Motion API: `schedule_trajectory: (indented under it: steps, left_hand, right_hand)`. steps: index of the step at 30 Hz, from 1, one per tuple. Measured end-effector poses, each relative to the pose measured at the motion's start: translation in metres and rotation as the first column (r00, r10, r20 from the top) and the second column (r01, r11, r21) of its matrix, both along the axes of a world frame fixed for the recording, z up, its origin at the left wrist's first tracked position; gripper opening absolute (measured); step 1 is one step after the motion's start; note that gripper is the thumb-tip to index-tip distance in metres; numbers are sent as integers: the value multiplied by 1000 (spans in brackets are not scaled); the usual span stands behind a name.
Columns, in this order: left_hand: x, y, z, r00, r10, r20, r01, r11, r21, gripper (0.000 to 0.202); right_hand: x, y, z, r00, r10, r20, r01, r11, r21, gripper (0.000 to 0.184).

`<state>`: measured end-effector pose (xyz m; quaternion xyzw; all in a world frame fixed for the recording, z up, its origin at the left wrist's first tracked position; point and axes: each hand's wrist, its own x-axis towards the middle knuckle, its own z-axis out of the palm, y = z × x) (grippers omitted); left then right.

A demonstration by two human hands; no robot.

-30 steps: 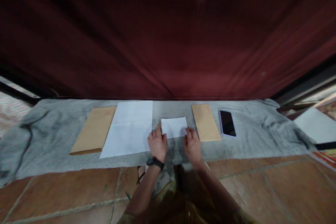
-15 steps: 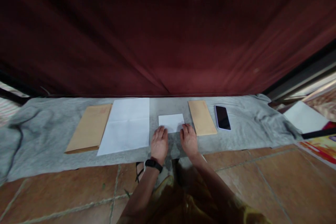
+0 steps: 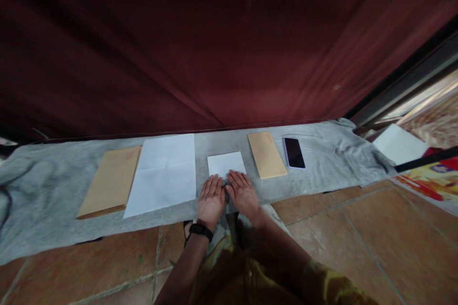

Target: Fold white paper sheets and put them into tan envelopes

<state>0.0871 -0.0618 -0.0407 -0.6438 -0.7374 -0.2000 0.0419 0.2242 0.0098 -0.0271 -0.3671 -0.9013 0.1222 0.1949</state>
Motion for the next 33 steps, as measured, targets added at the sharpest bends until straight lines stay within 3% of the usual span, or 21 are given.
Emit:
schedule_trajectory:
  steps: [9,13,17,19,33]
  left_hand:
    - [3,-2,4,999,51,8,-51,999,12,43]
    - [4,-2,5,998,54,-43,-55,998,-14,43]
    - [4,-3,6,997,47,-55,-49,998,-38,42]
    - [4,-3,6,998,42,-38,-43,998,-42,43]
    - [6,-1,11,998,58,20,-58,998,3,39]
  right_hand:
    - [29,8,-7,991,-121,-50,122,992,14,44]
    - [8,20,4,993,-70,-99,68,997,-25,42]
    - [-34,33,12,979,187,-84,-190,981,-26,40]
    - [-51,38,11,964,262,-48,-262,965,-10,39]
    - [-72,73,-5,958,274,80,-278,960,37,41]
